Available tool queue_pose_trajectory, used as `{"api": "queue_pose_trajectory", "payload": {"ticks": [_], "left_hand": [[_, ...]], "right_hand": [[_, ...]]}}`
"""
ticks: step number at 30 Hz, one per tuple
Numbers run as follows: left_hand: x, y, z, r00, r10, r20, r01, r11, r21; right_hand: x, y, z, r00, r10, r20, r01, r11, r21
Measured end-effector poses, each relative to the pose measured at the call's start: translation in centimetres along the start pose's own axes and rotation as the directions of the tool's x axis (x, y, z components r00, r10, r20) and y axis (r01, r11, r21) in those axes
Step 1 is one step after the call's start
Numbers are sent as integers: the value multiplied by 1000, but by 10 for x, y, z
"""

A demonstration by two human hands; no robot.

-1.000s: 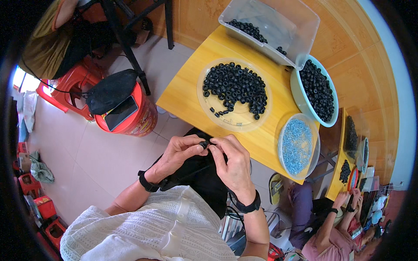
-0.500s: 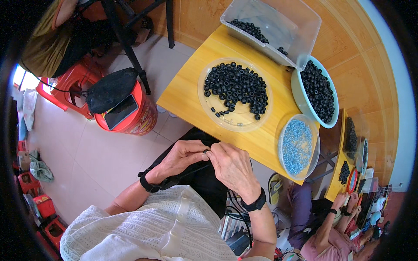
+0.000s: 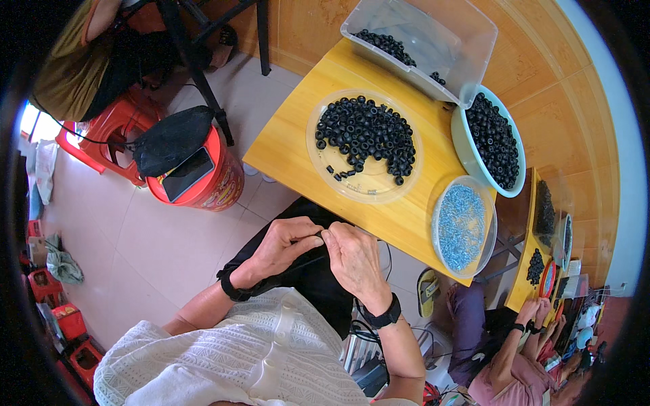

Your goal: Sorting and inspecting black plastic rings into containers for manufacturing.

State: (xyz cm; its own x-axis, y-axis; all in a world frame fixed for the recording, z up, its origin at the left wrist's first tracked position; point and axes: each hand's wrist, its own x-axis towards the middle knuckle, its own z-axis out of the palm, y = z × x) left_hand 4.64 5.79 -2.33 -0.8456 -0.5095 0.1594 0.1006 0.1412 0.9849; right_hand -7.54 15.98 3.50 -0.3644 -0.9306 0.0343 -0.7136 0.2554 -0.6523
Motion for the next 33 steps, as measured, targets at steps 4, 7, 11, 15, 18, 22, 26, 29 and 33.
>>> {"api": "queue_pose_trajectory", "payload": {"ticks": [4,7,11,15,18,22,26,29,33], "left_hand": [[0,1,0,1000,-16,-6,16,1000,4],[4,4,1,987,-160,-24,151,963,-223],[6,6,-3,971,-239,8,224,899,-375],[6,10,0,964,-265,31,255,879,-402],[5,12,0,962,-272,31,265,894,-362],[2,2,1,932,-352,82,354,839,-413],[0,-6,0,923,-333,193,385,809,-445],[-1,-9,3,915,-350,201,404,792,-458],[-3,-13,3,908,-388,159,419,838,-348]], "right_hand": [[1,1,1,1000,0,-17,0,1000,-8],[2,-9,-5,996,22,-82,-22,1000,8],[-2,-18,-5,991,-53,-120,33,985,-168],[-1,-15,4,973,-170,-156,112,939,-326],[-4,-9,10,970,-183,-161,111,920,-376],[-5,-6,13,972,-167,-165,103,934,-343],[-6,0,15,967,-190,-169,127,936,-329],[-6,3,17,962,-218,-166,152,929,-337],[-9,5,22,969,-205,-137,146,925,-352]]}}
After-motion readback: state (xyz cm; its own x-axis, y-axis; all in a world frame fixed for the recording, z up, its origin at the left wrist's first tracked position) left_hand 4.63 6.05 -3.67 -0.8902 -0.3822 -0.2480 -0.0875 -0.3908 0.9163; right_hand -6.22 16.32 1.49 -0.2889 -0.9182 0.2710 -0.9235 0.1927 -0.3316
